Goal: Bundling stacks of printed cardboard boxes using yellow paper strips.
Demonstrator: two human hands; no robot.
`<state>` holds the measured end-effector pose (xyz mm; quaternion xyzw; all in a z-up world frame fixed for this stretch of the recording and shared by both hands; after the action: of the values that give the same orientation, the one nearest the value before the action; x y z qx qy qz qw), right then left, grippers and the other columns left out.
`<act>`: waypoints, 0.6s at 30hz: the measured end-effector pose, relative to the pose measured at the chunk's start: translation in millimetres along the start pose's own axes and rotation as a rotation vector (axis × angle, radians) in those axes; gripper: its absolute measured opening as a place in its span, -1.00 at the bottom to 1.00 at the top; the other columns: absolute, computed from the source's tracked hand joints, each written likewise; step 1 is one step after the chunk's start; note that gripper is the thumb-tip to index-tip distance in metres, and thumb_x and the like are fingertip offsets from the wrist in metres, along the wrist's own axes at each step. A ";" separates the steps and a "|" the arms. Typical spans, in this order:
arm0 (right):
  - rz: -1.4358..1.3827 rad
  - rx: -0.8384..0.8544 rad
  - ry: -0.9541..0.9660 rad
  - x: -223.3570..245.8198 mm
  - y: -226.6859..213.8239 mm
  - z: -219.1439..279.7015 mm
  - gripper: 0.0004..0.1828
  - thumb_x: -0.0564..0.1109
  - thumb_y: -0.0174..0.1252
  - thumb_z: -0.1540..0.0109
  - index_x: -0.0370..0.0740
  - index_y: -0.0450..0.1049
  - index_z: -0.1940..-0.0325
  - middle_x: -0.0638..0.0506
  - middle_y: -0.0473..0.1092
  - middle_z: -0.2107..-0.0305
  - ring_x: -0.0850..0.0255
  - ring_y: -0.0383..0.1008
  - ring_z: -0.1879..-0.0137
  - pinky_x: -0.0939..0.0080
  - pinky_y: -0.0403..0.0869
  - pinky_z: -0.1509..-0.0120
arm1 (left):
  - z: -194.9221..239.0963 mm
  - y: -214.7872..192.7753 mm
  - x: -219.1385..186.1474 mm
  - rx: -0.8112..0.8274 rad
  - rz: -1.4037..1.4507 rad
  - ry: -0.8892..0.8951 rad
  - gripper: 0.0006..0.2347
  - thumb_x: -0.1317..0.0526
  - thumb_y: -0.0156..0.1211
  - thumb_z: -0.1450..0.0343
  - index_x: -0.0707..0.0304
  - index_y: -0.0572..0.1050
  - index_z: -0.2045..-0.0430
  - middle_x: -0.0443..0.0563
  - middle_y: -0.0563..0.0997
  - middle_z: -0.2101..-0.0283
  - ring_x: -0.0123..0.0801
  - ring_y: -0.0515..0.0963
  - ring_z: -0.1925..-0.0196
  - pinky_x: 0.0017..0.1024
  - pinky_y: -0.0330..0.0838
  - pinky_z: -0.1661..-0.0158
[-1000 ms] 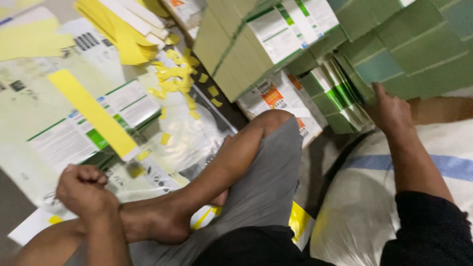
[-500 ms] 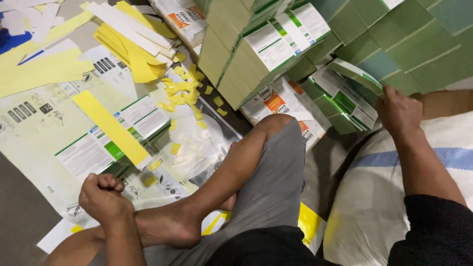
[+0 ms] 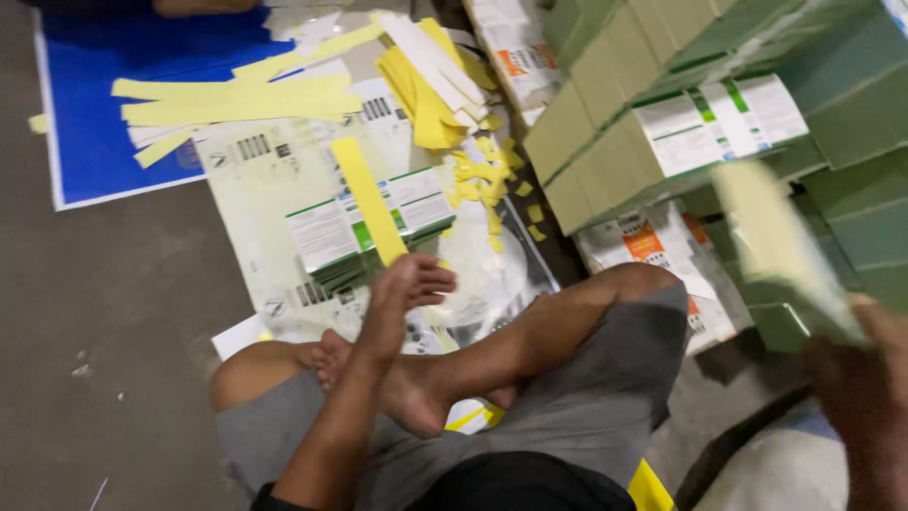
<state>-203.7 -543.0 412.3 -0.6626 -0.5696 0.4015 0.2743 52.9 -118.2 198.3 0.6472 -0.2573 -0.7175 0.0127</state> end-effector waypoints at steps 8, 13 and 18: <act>-0.262 0.105 -0.643 251.2 72.5 -118.5 -0.38 -0.17 0.15 -0.08 -0.30 0.39 -0.25 -0.27 0.46 -0.05 -0.08 0.53 -0.14 0.00 0.52 -0.12 | 43.6 29.4 -29.6 0.133 0.866 -0.256 -0.29 -0.25 -0.14 -0.53 0.65 0.38 -0.16 0.33 0.62 -0.05 -0.10 0.64 -0.05 -0.23 0.52 -0.11; -0.414 0.004 -0.683 299.4 99.7 -163.9 -0.40 -0.18 0.16 -0.13 -0.16 0.38 -0.29 -0.14 0.43 -0.12 -0.05 0.46 -0.26 -0.04 0.44 -0.27 | 47.2 -41.2 -35.3 -0.103 0.654 -0.105 -0.61 0.33 0.17 -0.42 0.46 0.39 -0.16 0.23 0.60 -0.06 -0.12 0.64 -0.06 -0.19 0.55 -0.08; -0.841 -0.081 -0.716 305.9 99.2 -217.2 -0.20 0.31 0.21 -0.13 -0.08 0.31 -0.35 0.00 0.39 -0.21 0.00 0.39 -0.36 -0.10 0.29 -0.41 | 27.9 -81.0 -73.0 -0.186 0.686 0.101 -0.60 0.36 0.17 -0.39 0.55 0.42 -0.14 0.33 0.61 -0.04 -0.05 0.65 -0.03 -0.18 0.58 -0.03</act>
<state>41.6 -244.2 378.2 -0.2103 -0.8578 0.4353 0.1747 64.2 -12.4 235.2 0.5537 -0.3923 -0.6591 0.3243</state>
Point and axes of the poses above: each hand's wrist, its own z-axis away from the middle knuckle, its own y-axis out of the palm, x = y × z, the point moved 9 cm from there along -z, towards the middle knuckle
